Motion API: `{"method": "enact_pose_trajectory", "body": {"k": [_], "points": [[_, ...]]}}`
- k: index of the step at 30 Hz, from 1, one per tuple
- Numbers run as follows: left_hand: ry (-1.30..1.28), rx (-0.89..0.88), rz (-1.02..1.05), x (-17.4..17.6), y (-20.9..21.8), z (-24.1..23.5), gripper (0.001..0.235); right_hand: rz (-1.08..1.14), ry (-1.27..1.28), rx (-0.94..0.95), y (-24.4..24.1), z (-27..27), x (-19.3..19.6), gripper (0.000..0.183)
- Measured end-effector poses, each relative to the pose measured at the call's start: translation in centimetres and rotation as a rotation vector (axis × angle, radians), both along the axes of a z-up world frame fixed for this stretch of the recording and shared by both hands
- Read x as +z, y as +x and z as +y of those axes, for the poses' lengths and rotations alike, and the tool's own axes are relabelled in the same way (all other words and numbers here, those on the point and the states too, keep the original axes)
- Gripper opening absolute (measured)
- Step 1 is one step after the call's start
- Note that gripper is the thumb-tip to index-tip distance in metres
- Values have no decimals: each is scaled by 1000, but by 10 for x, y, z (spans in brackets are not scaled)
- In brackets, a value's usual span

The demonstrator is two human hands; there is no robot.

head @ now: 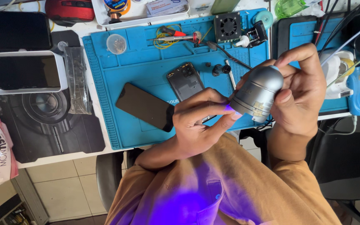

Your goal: The person operates a smartphone, then opens its back cover to expose the internal components. They use a screwdriver to adjust a small component and a UV flashlight to inspect the device.

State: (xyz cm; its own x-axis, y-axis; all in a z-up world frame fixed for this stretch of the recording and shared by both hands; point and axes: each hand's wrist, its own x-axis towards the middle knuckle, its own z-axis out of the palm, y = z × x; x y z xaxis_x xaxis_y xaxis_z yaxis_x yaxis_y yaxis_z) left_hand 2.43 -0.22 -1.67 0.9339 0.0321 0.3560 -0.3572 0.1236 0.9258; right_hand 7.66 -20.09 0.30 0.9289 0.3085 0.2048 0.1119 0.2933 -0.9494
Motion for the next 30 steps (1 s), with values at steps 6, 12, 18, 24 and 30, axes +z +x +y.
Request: {"method": "enact_pose_trajectory", "body": {"k": [6, 12, 18, 24, 30], "points": [[18, -8, 12, 1, 0, 4, 15, 7, 9, 8, 0, 2, -2, 54], [15, -13, 7, -1, 0, 5, 14, 17, 14, 11, 0, 2, -3, 53], [-1, -19, 20, -2, 1, 6, 13, 23, 10, 5, 0, 3, -5, 51], [7, -7, 27, 0, 2, 7, 12, 36, -15, 12, 0, 4, -1, 55], [33, 9, 43, 0, 2, 5, 12, 49, -12, 4, -1, 7, 0, 59]]}}
